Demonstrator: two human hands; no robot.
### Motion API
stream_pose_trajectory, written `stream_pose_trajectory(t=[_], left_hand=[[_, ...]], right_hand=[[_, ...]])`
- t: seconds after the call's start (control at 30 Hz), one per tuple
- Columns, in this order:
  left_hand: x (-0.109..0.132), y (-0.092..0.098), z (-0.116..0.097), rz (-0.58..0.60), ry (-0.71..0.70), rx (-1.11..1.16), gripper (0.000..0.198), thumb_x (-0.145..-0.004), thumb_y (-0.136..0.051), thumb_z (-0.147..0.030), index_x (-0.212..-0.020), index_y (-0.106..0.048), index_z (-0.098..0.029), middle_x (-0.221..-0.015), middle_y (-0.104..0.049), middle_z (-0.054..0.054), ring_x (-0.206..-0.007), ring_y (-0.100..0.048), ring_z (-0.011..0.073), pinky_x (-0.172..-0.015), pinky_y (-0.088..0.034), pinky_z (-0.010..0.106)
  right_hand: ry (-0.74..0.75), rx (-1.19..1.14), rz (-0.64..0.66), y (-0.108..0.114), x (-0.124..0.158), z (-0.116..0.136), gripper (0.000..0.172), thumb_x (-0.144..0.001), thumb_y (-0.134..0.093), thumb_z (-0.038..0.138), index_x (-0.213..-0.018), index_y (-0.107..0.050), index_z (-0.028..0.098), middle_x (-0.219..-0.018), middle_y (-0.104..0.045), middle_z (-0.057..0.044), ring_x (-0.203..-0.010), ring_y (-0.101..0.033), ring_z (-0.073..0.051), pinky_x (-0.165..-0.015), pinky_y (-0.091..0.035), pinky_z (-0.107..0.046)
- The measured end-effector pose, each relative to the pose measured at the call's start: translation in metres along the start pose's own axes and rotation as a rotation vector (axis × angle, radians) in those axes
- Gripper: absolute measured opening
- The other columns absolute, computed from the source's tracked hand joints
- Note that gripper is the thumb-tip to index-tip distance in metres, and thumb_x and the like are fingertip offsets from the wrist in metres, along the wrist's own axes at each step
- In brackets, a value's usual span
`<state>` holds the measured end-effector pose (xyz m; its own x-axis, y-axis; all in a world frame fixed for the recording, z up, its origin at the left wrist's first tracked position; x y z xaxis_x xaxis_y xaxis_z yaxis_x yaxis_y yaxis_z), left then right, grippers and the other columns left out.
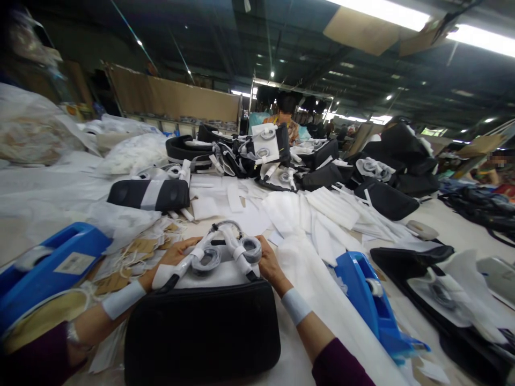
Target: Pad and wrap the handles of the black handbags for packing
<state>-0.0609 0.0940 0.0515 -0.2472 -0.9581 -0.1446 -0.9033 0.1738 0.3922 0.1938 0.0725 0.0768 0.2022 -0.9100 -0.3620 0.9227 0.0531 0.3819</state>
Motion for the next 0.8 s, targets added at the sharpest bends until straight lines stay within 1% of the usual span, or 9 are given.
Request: stream_pose_trajectory(t=[0.1,0.27,0.43,0.53,0.6,0.67,0.73,0.77,0.8], left_hand=[[0.004,0.001,0.006,-0.028,0.076,0.049,0.059,-0.066,-0.069,-0.047,-0.116,-0.066,-0.014,-0.115,-0.071,0.011,-0.108,-0.064,0.034,-0.096,-0.05,0.044],[0.014,0.002,0.006,-0.058,0.161,0.038,0.058,-0.064,-0.074,-0.045,-0.112,-0.064,-0.015,-0.107,-0.072,0.01,-0.094,-0.068,0.0304,-0.083,-0.055,0.04],[0.012,0.006,0.005,-0.17,0.143,0.01,0.046,-0.069,-0.064,-0.05,-0.1,-0.068,-0.016,-0.092,-0.073,0.006,-0.087,-0.066,0.0264,-0.078,-0.053,0.035],[0.003,0.006,0.008,-0.197,0.145,0.027,0.043,-0.065,-0.065,-0.049,-0.093,-0.067,-0.018,-0.087,-0.072,0.006,-0.084,-0.066,0.0251,-0.077,-0.052,0.035],[0.0,0.015,0.006,-0.237,0.147,0.031,0.043,-0.057,-0.071,-0.049,-0.085,-0.064,-0.018,-0.092,-0.071,0.007,-0.087,-0.065,0.0264,-0.08,-0.052,0.037],[0.006,0.034,-0.002,-0.329,0.139,0.013,0.046,-0.051,-0.074,-0.049,-0.083,-0.06,-0.019,-0.101,-0.069,0.009,-0.097,-0.063,0.0282,-0.089,-0.05,0.041],[0.022,0.054,-0.013,-0.418,0.145,0.032,0.049,-0.056,-0.072,-0.051,-0.09,-0.058,-0.019,-0.105,-0.066,0.009,-0.1,-0.061,0.0269,-0.093,-0.048,0.042],[0.032,0.059,-0.016,-0.43,0.173,0.085,0.049,-0.062,-0.07,-0.054,-0.093,-0.057,-0.018,-0.103,-0.066,0.009,-0.097,-0.063,0.0252,-0.09,-0.049,0.041],[0.042,0.059,-0.017,-0.405,0.231,0.179,0.05,-0.066,-0.067,-0.058,-0.095,-0.057,-0.018,-0.099,-0.067,0.008,-0.091,-0.065,0.0235,-0.084,-0.051,0.038]], right_hand=[[-0.031,-0.017,-0.046,0.001,-0.001,-0.001,0.012,-0.079,-0.055,0.029,-0.082,-0.057,0.018,-0.084,-0.059,-0.002,-0.081,-0.057,-0.017,-0.075,-0.046,-0.028],[-0.051,-0.056,-0.077,0.0,0.0,-0.013,0.014,-0.079,-0.057,0.031,-0.084,-0.058,0.018,-0.082,-0.059,-0.001,-0.079,-0.055,-0.017,-0.075,-0.043,-0.028],[-0.039,-0.128,-0.134,-0.001,0.0,-0.024,0.02,-0.075,-0.062,0.038,-0.075,-0.055,0.02,-0.075,-0.055,0.0,-0.073,-0.05,-0.017,-0.07,-0.041,-0.029],[-0.059,-0.13,-0.146,-0.002,0.0,-0.029,0.024,-0.076,-0.061,0.043,-0.075,-0.054,0.02,-0.076,-0.056,-0.001,-0.074,-0.051,-0.018,-0.071,-0.042,-0.03],[-0.097,-0.113,-0.156,-0.001,0.002,-0.032,0.025,-0.077,-0.06,0.045,-0.077,-0.055,0.021,-0.077,-0.057,-0.002,-0.076,-0.052,-0.019,-0.072,-0.042,-0.031],[-0.125,-0.089,-0.17,0.0,0.004,-0.035,0.026,-0.076,-0.061,0.046,-0.076,-0.054,0.021,-0.076,-0.057,-0.002,-0.076,-0.053,-0.02,-0.072,-0.043,-0.032],[-0.13,-0.073,-0.181,0.001,0.005,-0.035,0.026,-0.076,-0.062,0.046,-0.074,-0.052,0.021,-0.075,-0.057,-0.001,-0.076,-0.052,-0.019,-0.073,-0.044,-0.032],[-0.131,-0.068,-0.19,0.001,0.005,-0.035,0.026,-0.076,-0.061,0.046,-0.074,-0.052,0.021,-0.074,-0.057,-0.001,-0.076,-0.052,-0.019,-0.073,-0.044,-0.031],[-0.137,-0.066,-0.196,0.001,0.005,-0.036,0.026,-0.076,-0.06,0.046,-0.074,-0.052,0.021,-0.075,-0.057,-0.001,-0.076,-0.053,-0.019,-0.073,-0.044,-0.032]])
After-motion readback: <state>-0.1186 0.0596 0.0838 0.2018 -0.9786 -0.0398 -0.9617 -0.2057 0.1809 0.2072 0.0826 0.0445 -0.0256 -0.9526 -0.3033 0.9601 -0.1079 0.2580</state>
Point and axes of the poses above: each hand's wrist, its own x-axis away from the middle knuckle, its own y-axis out of the back of the hand, z = x × y, the point moved 9 cm from there along -x, towards the middle knuckle
